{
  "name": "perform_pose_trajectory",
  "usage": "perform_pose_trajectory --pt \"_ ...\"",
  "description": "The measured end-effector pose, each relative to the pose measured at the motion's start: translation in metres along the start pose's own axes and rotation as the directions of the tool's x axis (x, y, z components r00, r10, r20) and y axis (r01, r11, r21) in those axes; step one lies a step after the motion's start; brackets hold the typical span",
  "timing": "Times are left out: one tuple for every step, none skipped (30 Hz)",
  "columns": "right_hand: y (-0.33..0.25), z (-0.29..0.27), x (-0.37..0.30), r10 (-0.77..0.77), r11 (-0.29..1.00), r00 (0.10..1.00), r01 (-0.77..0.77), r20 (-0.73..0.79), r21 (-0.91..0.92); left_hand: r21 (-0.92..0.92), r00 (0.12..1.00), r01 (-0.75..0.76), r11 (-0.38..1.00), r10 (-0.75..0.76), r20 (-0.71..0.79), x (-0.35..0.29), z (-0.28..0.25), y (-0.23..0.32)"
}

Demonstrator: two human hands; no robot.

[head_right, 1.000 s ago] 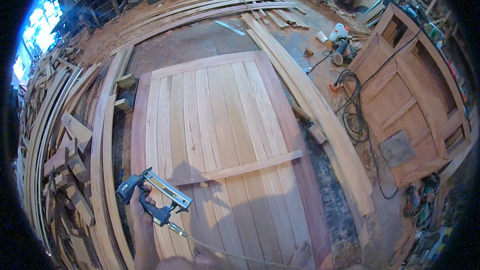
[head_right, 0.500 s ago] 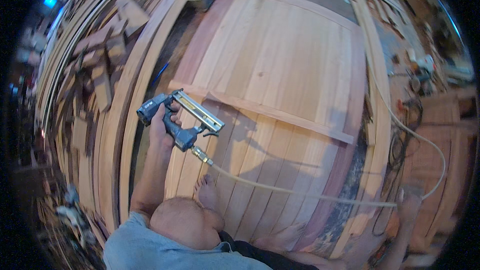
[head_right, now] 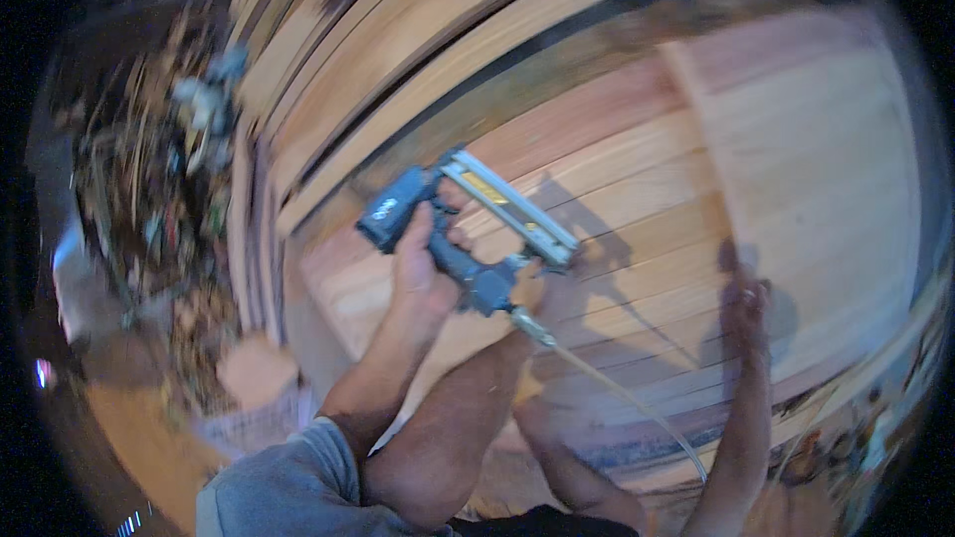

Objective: The person uses a pneumatic nail gun to fasten thin wooden strips across a larger wooden panel. They position each strip and drive nails along its length, working systematically across the surface.

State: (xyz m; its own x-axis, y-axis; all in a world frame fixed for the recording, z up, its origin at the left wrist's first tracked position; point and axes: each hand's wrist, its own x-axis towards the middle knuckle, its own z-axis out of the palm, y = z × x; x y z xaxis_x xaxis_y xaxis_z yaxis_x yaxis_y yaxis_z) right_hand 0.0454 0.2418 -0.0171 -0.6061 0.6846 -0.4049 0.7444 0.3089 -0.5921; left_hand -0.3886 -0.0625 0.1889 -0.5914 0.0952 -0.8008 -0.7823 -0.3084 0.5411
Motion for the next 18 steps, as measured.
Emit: perform_pose_trajectory --pt "-0.003 -0.025 0.012 -0.017 0.995 1.000 0.018 0.005 -0.100 -0.034 0.997 0.005 0.999 -0.008 -0.071 -0.007 -0.003 -0.005" --pt "-0.013 -0.041 0.029 -0.169 0.970 0.984 0.175 0.050 -0.170 -0.088 1.000 -0.023 0.996 0.023 0.001 -0.005 -0.003 -0.009" --pt "-0.028 -0.070 0.050 -0.275 0.920 0.956 0.292 0.100 -0.261 -0.183 0.989 0.032 0.983 -0.058 -0.136 -0.008 -0.002 -0.014" --pt "-0.046 -0.090 0.074 -0.363 0.875 0.926 0.377 0.105 -0.305 -0.309 0.976 0.039 0.950 -0.102 -0.190 -0.012 -0.001 -0.023" --pt "-0.068 -0.112 0.109 -0.469 0.810 0.875 0.482 0.125 -0.334 -0.365 0.952 -0.036 0.930 -0.080 -0.297 -0.013 0.007 -0.036" --pt "-0.089 -0.131 0.140 -0.264 0.911 0.949 0.304 0.170 -0.281 -0.441 0.912 -0.057 0.896 -0.133 -0.387 -0.015 0.010 -0.049" --pt "-0.113 -0.148 0.179 -0.262 0.922 0.947 0.302 0.183 -0.242 -0.514 0.892 -0.105 0.851 -0.147 -0.426 -0.016 0.018 -0.066" --pt "-0.134 -0.152 0.212 -0.219 0.948 0.962 0.249 0.162 -0.197 -0.579 0.849 -0.125 0.806 -0.214 -0.482 -0.014 0.022 -0.086" --pt "-0.159 -0.159 0.259 -0.383 0.886 0.910 0.410 0.156 -0.217 -0.710 0.885 -0.146 0.689 -0.229 -0.405 0.005 0.034 -0.112" --pt "-0.183 -0.152 0.289 -0.469 0.842 0.865 0.499 0.177 -0.206 -0.743 0.874 -0.258 0.617 -0.180 -0.452 0.006 0.036 -0.131" --pt "-0.204 -0.141 0.314 -0.544 0.793 0.813 0.579 0.207 -0.189 -0.768 0.838 -0.329 0.549 -0.205 -0.506 0.008 0.031 -0.150" --pt "-0.232 -0.133 0.332 -0.595 0.743 0.765 0.640 0.245 -0.195 -0.788 0.790 -0.387 0.479 -0.267 -0.551 0.001 0.025 -0.163" --pt "-0.249 -0.114 0.350 -0.632 0.689 0.711 0.698 0.310 -0.197 -0.794 0.776 -0.431 0.428 -0.274 -0.569 -0.005 0.019 -0.187" --pt "-0.282 -0.112 0.360 -0.663 0.611 0.633 0.766 0.400 -0.198 -0.795 0.755 -0.476 0.375 -0.289 -0.589 -0.021 0.022 -0.198" --pt "-0.300 -0.091 0.371 -0.781 0.447 0.464 0.883 0.418 -0.145 -0.759 0.709 -0.563 0.328 -0.280 -0.647 -0.022 0.020 -0.219" --pt "-0.329 -0.080 0.382 -0.749 0.379 0.397 0.913 0.530 -0.147 -0.758 0.698 -0.592 0.274 -0.296 -0.652 -0.027 0.029 -0.229" --pt "-0.345 -0.055 0.384 -0.743 0.310 0.322 0.943 0.587 -0.124 -0.732 0.667 -0.643 0.226 -0.303 -0.680 -0.030 0.028 -0.247" --pt "-0.360 -0.035 0.384 -0.731 0.232 0.228 0.969 0.644 -0.080 -0.700 0.630 -0.688 0.191 -0.321 -0.707 -0.036 0.033 -0.263"
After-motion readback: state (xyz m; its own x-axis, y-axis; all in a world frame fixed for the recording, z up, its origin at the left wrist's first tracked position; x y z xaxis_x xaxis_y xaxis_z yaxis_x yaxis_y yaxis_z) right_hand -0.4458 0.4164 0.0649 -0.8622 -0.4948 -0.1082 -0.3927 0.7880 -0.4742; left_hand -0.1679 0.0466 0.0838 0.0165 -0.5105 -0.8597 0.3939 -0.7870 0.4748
